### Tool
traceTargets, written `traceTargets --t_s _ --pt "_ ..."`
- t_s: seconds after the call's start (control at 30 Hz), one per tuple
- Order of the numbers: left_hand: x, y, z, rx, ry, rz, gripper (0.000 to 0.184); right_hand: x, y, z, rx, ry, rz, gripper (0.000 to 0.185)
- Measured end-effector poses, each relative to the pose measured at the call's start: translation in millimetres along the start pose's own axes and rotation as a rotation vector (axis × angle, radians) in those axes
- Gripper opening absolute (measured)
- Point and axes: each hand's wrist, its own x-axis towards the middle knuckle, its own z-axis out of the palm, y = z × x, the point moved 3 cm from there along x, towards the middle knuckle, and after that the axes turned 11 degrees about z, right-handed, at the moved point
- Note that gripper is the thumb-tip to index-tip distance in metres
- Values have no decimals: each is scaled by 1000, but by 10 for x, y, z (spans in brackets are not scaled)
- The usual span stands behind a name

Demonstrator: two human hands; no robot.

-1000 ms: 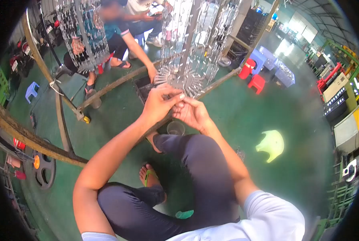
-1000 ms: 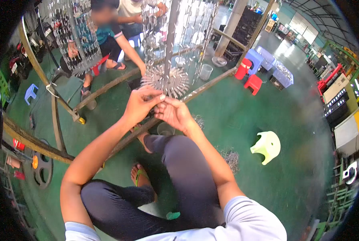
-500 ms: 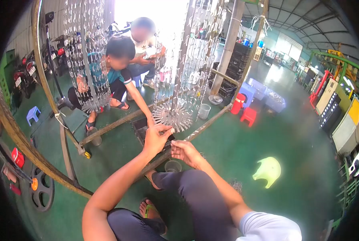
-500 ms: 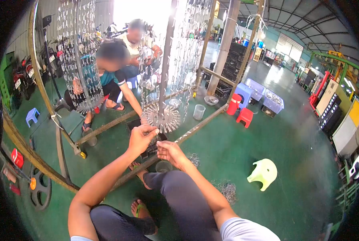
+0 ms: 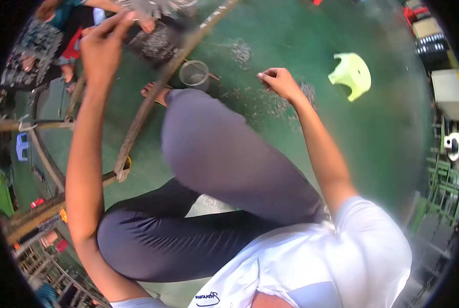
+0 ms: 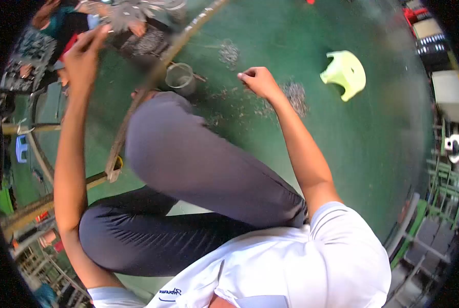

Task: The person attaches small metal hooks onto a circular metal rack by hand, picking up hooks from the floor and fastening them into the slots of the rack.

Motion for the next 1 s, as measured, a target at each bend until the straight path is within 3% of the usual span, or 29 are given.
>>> traceTargets --t_s 0.07,0.1,0.2,0.27,0.3,0.33,0.37,0.43,0.57,0.7,0.9,1.0 --pt "-53 -34 -87 -100 70 -23 35 73 597 -57 -247 144 54 42" --pt "-49 -79 -57 -239 114 -54 34 101 856 -36 -312 133 68 42" --pt "-96 -57 -53 -211 81 -82 30 170 1505 202 -477 77 83 41" --pt "-100 124 -227 -106 97 -55 25 240 1354 391 -437 44 37 40" --pt "-105 208 -243 -81 97 86 22 235 1170 467 -417 74 42 39" --pt "-133 224 -265 38 69 116 20 225 981 551 -318 133 -97 40" --pt "-233 156 -171 -98 71 -3 19 248 921 618 -338 110 -165 40" --pt "-459 231 -35 -220 81 -102 20 -48 395 687 -107 142 -208 35" --pt "-228 105 13 -363 131 -203 25 -395 -1802 290 162 297 -618 25" --pt "-205 91 10 -364 147 -207 25 -880 -3229 2 274 503 -1071 25" --pt "-203 81 99 -354 130 -161 23 -1087 -4361 -199 337 730 -1196 28" --pt "-226 61 149 -361 135 -118 21 -1140 -4648 -297 257 829 -1142 31"
